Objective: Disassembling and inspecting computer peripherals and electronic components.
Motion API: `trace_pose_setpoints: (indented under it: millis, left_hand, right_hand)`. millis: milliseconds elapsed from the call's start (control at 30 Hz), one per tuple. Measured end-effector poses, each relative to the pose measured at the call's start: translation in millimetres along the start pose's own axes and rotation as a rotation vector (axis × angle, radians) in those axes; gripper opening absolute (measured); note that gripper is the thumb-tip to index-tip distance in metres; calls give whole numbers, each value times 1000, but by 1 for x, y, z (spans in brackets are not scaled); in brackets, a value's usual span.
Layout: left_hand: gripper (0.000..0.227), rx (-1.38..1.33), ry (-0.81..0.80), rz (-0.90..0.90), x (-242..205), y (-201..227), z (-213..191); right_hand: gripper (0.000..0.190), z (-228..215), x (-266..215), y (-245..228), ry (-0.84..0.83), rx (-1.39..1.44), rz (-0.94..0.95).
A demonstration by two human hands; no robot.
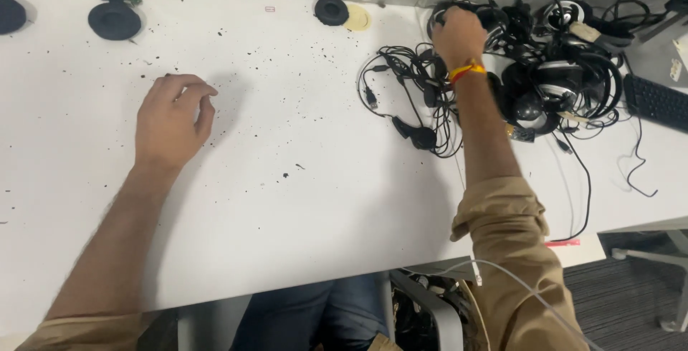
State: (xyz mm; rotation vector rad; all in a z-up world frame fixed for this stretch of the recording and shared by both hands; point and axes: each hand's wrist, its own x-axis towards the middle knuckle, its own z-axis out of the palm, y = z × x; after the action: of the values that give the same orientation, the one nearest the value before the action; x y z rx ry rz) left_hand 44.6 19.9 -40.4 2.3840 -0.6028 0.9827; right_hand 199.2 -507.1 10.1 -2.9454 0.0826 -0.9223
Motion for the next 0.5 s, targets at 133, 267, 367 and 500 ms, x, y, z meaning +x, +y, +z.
trace_pose_setpoints:
  millis: [133, 267, 367, 500]
  left_hand:
    - [13, -45, -25, -19, 1, -2, -3]
    - [13, -74, -22, -35, 0, -3, -2]
    - [14, -85, -23, -25, -2, -3, 1]
    - [13, -83, -16, -20, 0, -7, 3]
  right_hand:
    - [34, 9, 29, 33, -338, -175, 120]
    - [33, 31, 35, 73, -344, -264, 78]
    - [34, 19, 27, 61, -289, -292, 25]
    - [67, 51, 40, 89, -209, -279, -59]
